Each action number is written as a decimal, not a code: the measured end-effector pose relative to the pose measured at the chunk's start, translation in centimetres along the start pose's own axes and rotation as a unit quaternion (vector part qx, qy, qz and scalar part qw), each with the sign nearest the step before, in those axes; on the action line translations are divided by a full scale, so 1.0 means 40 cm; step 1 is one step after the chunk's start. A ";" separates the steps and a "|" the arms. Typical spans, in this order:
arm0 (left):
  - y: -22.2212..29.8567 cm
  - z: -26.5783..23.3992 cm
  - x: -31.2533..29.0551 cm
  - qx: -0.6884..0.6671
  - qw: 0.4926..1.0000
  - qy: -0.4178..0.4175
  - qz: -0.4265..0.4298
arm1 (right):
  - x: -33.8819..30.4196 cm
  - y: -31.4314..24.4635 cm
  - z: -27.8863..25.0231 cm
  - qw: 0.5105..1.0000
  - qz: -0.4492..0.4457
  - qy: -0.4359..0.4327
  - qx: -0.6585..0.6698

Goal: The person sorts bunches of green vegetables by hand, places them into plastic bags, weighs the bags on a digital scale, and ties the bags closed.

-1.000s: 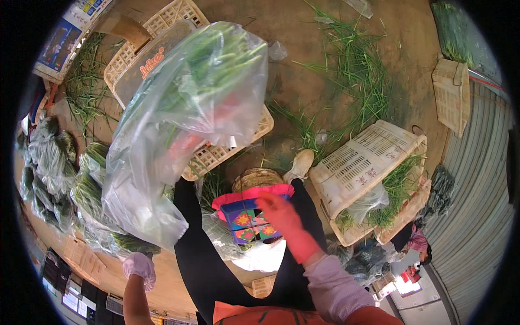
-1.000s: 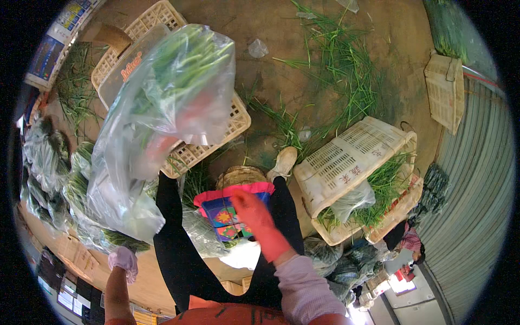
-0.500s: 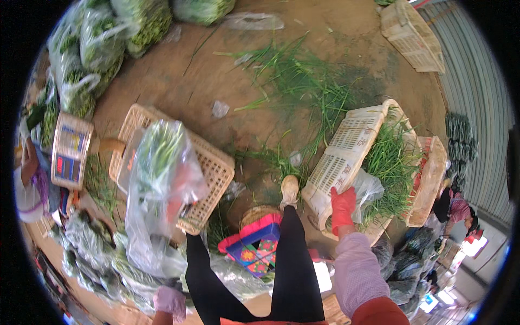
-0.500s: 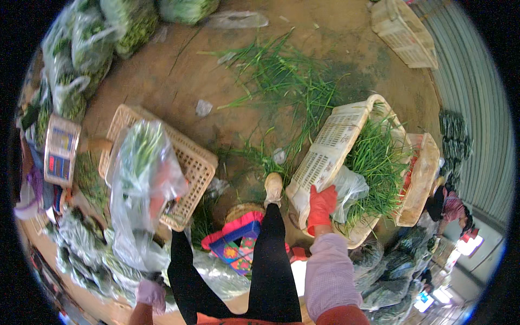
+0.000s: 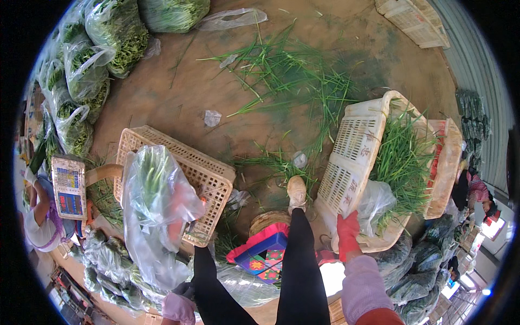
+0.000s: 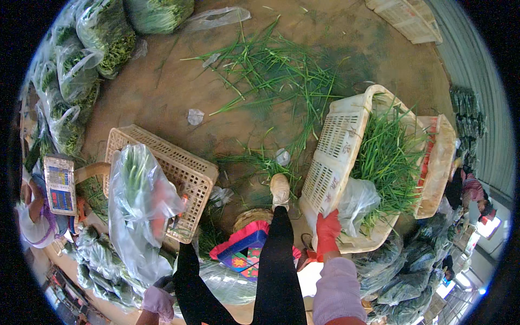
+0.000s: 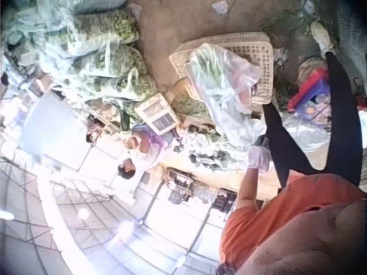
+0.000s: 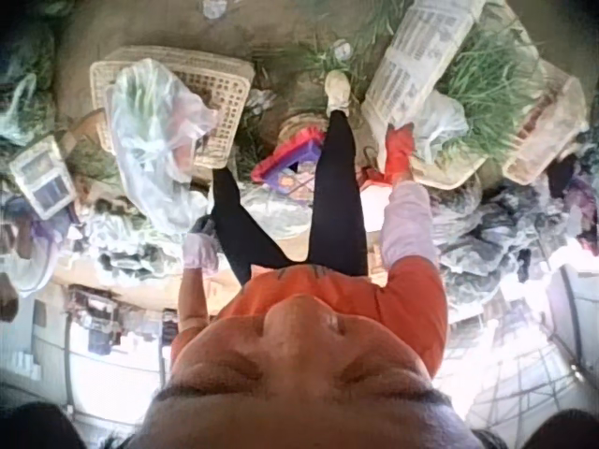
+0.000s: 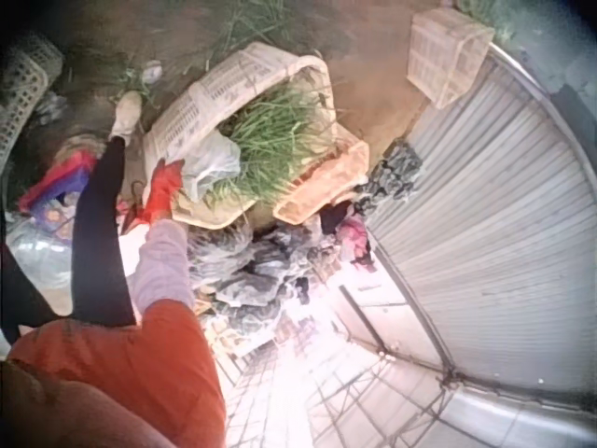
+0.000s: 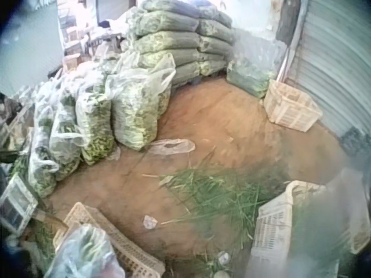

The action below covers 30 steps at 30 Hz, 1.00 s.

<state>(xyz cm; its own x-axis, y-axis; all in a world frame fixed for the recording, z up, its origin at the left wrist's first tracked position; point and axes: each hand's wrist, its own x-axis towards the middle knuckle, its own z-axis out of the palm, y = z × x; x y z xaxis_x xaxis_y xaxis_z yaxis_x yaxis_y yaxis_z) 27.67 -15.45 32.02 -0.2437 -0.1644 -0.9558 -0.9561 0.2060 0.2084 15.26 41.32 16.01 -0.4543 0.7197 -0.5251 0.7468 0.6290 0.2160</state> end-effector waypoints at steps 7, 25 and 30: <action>0.371 0.129 -0.028 0.403 0.909 0.033 0.098 | 0.064 -0.008 -0.217 0.993 -0.114 -0.024 -0.028; 0.810 0.723 -0.334 0.414 0.897 -0.043 0.150 | 0.448 -0.268 -0.260 0.916 -0.178 0.235 0.271; 0.890 0.742 -0.383 0.393 0.906 0.016 0.155 | 0.454 -0.259 -0.237 0.903 -0.186 0.280 0.267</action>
<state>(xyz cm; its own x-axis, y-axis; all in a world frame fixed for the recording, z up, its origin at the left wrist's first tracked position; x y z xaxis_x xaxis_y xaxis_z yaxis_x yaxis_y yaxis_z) 2.17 23.01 47.92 -0.4972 -0.0075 -0.8676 -0.4325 0.8690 0.2404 -5.34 50.67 12.04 -0.7852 0.6171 0.0511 0.5515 0.7345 -0.3954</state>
